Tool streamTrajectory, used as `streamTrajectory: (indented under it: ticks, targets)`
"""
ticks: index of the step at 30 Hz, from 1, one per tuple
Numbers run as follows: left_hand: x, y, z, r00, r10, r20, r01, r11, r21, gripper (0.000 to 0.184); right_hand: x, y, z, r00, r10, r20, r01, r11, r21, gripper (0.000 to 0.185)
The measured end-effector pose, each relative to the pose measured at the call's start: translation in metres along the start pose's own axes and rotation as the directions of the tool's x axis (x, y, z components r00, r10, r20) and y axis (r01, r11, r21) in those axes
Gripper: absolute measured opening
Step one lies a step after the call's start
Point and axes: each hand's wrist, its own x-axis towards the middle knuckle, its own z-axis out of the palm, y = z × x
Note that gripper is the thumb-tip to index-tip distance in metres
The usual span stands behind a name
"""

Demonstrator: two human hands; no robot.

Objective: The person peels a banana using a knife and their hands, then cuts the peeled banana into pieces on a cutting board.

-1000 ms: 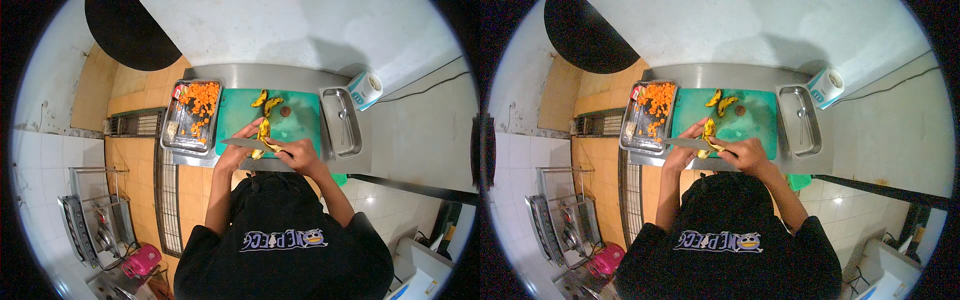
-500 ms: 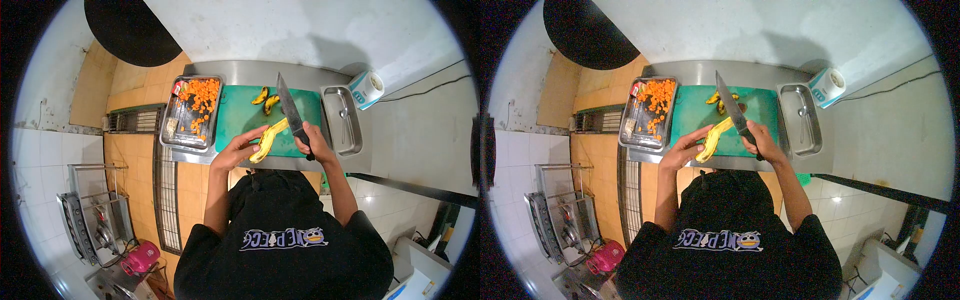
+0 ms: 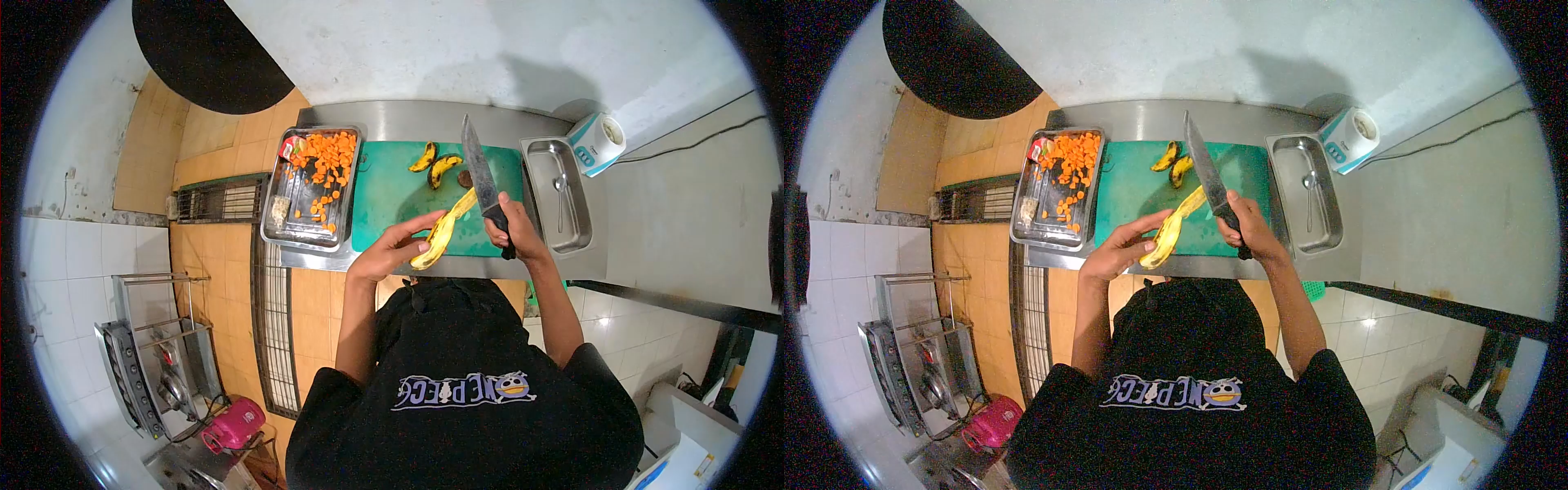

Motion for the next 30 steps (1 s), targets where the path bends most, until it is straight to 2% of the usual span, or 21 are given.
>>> streamTrajectory:
  ticks: [6,9,16,18,19,20,21,23,24,25,26,27,28,29,30]
  targets:
    - [0.003,0.001,0.003,1.0,-0.005,0.028,0.005,1.0,0.022,0.056,0.001,0.007,-0.004,1.0,0.013,-0.005,-0.013,0.999,0.029,0.07]
    - [0.003,0.0,0.004,0.999,-0.022,0.036,0.023,1.0,-0.018,0.056,0.0,0.012,-0.008,1.0,0.01,0.011,-0.011,0.997,0.08,0.063]
    - [0.004,-0.002,0.004,0.995,-0.068,0.071,0.071,0.996,-0.046,0.056,0.003,0.018,-0.005,0.997,0.036,-0.071,-0.032,0.997,0.064,0.071]
    - [0.003,-0.007,0.0,0.996,-0.034,0.077,0.027,0.995,0.099,0.056,0.006,0.022,-0.009,0.995,0.045,-0.089,-0.038,0.996,0.075,0.07]
    - [-0.002,-0.008,-0.003,0.996,-0.036,0.077,0.028,0.995,0.098,0.056,0.009,0.026,-0.017,0.986,0.066,-0.15,-0.041,0.986,0.163,0.07]
    - [-0.011,-0.008,-0.007,0.99,0.005,0.141,-0.012,0.999,0.049,0.057,0.009,0.028,-0.025,0.973,0.092,-0.211,-0.037,0.967,0.251,0.069]
    - [-0.017,-0.009,-0.011,0.978,0.051,0.2,-0.051,0.999,-0.003,0.058,0.006,0.026,-0.034,0.973,0.092,-0.212,-0.037,0.967,0.251,0.069]
    - [-0.022,-0.014,-0.013,0.99,0.059,0.126,-0.061,0.998,0.01,0.061,0.001,0.016,-0.046,0.935,0.035,-0.354,-0.01,0.997,0.071,0.069]
    - [-0.022,-0.016,-0.015,0.999,0.026,0.034,-0.024,0.997,-0.07,0.062,-0.003,0.009,-0.043,0.923,-0.043,-0.383,0.032,0.999,-0.035,0.064]
    - [-0.02,-0.019,-0.017,0.999,-0.013,-0.052,0.005,0.988,-0.153,0.063,-0.004,0.011,-0.041,0.924,-0.04,-0.38,0.03,0.999,-0.033,0.064]
    - [-0.015,-0.028,-0.021,0.993,0.022,-0.116,-0.038,0.99,-0.139,0.064,-0.004,0.013,-0.04,0.919,-0.093,-0.384,0.063,0.994,-0.091,0.062]
    - [-0.012,-0.027,-0.019,0.994,0.021,-0.112,-0.037,0.989,-0.141,0.064,-0.005,0.015,-0.041,0.91,-0.146,-0.389,0.094,0.984,-0.148,0.059]
    - [-0.008,-0.026,-0.016,0.982,0.0,-0.189,-0.047,0.969,-0.242,0.063,-0.003,0.034,-0.055,0.939,-0.13,-0.319,0.087,0.986,-0.145,0.057]
    - [-0.004,-0.026,-0.014,0.964,-0.028,-0.263,-0.065,0.939,-0.337,0.062,0.003,0.049,-0.058,0.937,-0.131,-0.324,0.087,0.985,-0.148,0.057]
    - [0.0,-0.028,-0.013,0.957,-0.027,-0.289,-0.082,0.93,-0.358,0.06,0.008,0.055,-0.05,0.911,-0.273,-0.308,0.119,0.892,-0.436,0.054]
